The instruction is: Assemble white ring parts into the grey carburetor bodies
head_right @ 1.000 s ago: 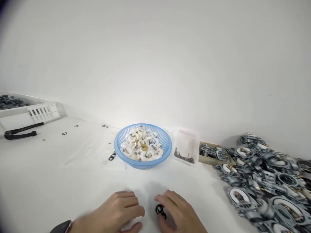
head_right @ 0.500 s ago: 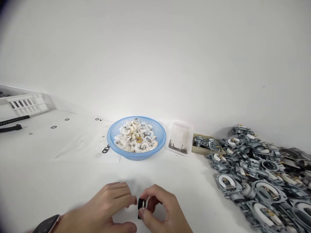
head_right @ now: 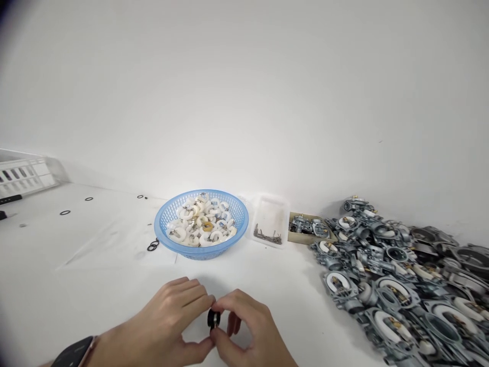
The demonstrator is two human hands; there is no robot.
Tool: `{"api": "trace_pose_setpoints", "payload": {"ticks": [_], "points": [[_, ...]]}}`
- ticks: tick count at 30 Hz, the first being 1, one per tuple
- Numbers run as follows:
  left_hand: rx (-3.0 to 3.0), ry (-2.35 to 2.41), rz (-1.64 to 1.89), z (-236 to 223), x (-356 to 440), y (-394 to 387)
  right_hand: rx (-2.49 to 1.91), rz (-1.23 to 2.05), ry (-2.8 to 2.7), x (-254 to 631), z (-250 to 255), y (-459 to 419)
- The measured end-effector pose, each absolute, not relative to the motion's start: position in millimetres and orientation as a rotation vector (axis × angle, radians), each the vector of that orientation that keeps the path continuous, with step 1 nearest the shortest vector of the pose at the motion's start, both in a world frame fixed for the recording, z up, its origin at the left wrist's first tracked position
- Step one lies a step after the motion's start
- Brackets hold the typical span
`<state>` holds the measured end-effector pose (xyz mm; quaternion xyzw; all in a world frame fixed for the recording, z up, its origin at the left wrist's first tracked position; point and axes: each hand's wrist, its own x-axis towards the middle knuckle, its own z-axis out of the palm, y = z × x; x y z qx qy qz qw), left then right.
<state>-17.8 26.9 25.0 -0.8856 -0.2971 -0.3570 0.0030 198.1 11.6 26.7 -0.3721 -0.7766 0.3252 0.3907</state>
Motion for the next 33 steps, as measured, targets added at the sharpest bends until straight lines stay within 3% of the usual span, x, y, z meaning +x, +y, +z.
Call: {"api": "trace_pose_setpoints", "payload": {"ticks": [8, 16, 33], "points": [[-2.781, -0.856, -1.022, 24.2, -29.6, 22.1, -1.050, 1.023, -1.910, 195.3, 21.9, 9.5], [-2.853, -0.850, -0.958, 24.8, -38.1, 18.5, -0.977, 0.843, -1.943, 190.1, 4.9, 7.9], [-2.909, -0.777, -1.026, 29.1, -37.6, 15.5, -1.040, 0.898, -1.982, 193.7, 13.0, 2.5]]}}
